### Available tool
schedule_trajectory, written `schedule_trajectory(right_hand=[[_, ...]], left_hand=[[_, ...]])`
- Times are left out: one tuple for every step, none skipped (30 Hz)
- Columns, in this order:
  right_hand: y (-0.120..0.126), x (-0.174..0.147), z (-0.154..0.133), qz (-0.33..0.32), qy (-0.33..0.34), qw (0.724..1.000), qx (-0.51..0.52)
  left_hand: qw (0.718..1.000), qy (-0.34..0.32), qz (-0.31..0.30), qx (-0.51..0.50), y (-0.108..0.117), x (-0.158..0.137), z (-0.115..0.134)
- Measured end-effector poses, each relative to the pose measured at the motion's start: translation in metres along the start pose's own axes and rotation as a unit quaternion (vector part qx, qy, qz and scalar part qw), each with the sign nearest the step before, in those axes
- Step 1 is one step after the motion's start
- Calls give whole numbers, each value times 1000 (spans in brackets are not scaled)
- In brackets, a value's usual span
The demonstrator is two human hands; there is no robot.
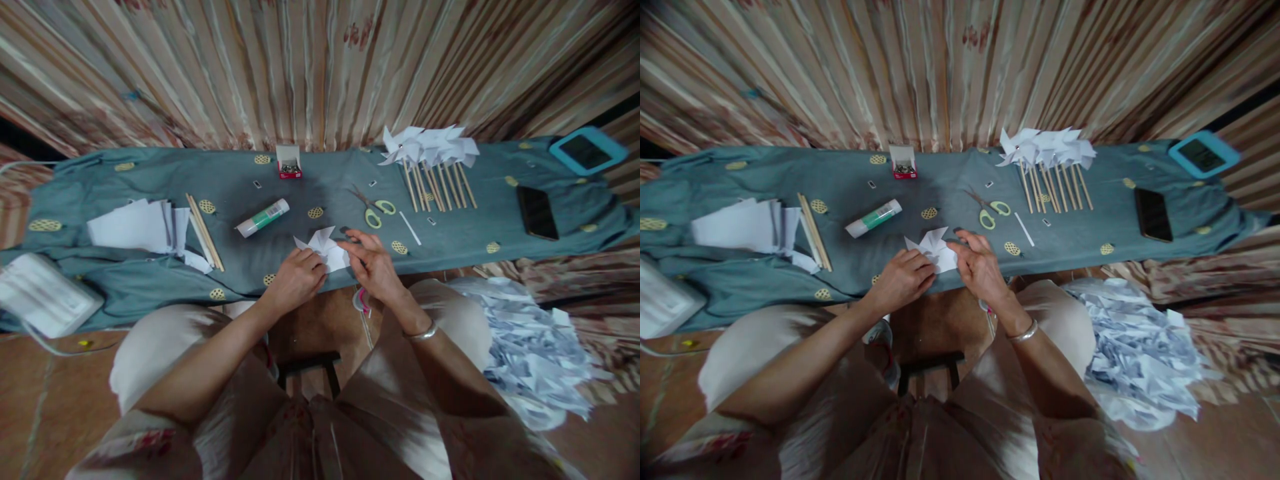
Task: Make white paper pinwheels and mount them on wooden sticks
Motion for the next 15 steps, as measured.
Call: schedule_trajectory(right_hand=[[-1, 0, -1, -8, 10, 1000, -2], [-1, 1, -2, -15, 18, 1000, -4], [-2, 1, -3, -22, 25, 999, -7], [-3, 1, -4, -27, 28, 999, -9], [-4, 2, -4, -32, 31, 999, -11], [-5, 2, -4, -36, 32, 999, -11], [-6, 2, -5, -39, 33, 999, -11], [-8, 3, -5, -42, 34, 999, -9], [-8, 3, -6, -44, 35, 998, -7], [-9, 3, -6, -45, 36, 998, -6], [-10, 4, -6, -47, 37, 998, -5], [-11, 4, -6, -47, 38, 998, -4], [-11, 4, -7, -47, 40, 998, -4], [-12, 4, -7, -48, 41, 998, -3], [-12, 4, -7, -48, 42, 998, -3]], left_hand=[[1000, 0, -2, -1, 0, 0, 1], [1000, 1, -5, -3, 0, 0, 1], [1000, 1, -7, -5, 0, 0, 2], [1000, 2, -8, -7, -1, -1, 2], [1000, 4, -9, -9, -1, -1, 2], [1000, 5, -8, -11, -2, -1, 2], [1000, 7, -5, -13, -2, -2, 1], [1000, 8, 0, -15, -2, -2, 1], [1000, 8, 7, -19, -1, -3, 1], [1000, 8, 15, -24, 0, -3, 0], [999, 9, 23, -32, 1, -4, -1], [999, 10, 31, -41, 3, -5, -3], [998, 13, 39, -51, 5, -6, -5], [997, 18, 49, -61, 7, -7, -7], [996, 25, 60, -69, 9, -9, -10]])
Point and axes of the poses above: each hand's wrist, its own x-axis towards the middle knuckle, its own y-axis out of the back of the hand, z = x × y, the point moved 5 cm from there along x, towards the middle knuckle, and after that the axes turned 11 degrees about -x, right-handed, at the moved point
